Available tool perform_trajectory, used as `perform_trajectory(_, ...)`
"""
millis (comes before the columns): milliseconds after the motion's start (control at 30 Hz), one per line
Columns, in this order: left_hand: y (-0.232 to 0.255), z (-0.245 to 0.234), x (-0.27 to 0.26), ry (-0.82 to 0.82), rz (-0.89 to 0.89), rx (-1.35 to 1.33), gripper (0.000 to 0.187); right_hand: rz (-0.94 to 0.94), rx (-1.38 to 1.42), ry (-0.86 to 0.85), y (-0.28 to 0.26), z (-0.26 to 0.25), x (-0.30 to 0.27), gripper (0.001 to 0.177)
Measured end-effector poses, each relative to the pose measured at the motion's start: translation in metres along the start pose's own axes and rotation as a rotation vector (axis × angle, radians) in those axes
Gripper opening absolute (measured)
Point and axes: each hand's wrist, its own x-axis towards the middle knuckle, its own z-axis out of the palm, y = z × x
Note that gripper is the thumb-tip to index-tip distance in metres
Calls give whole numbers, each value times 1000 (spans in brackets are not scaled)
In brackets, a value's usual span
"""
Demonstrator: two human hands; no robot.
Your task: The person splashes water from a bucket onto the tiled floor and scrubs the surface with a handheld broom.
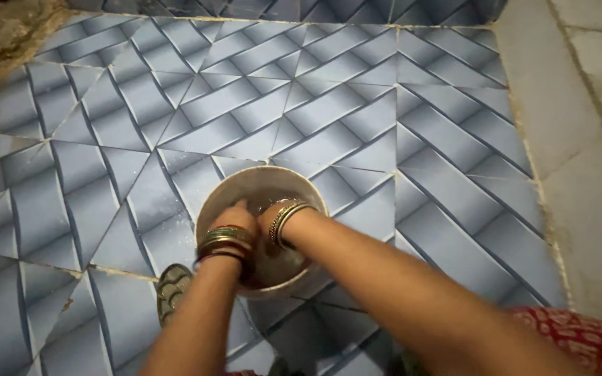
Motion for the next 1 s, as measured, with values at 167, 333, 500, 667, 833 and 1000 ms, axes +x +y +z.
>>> perform_trajectory(167,6,-35,-62,-189,205,528,60,-143,83,34,-4,6,-59,70)
perform_trajectory(333,12,-40,-81,-25,215,412,42,46,134,407,-21,16,-107,35)
perform_trajectory(500,12,-38,-82,71,223,409,64,10,89,775,-21,14,-110,39)
perform_trajectory(667,19,-44,-87,-51,215,555,92,72,32,628,-14,21,-89,47)
perform_trajectory(833,35,-49,-89,-286,184,675,107,-20,-169,961,-10,30,-80,45)
perform_trajectory(1000,51,-42,-92,-452,127,551,82,97,116,506,-13,26,-89,28)
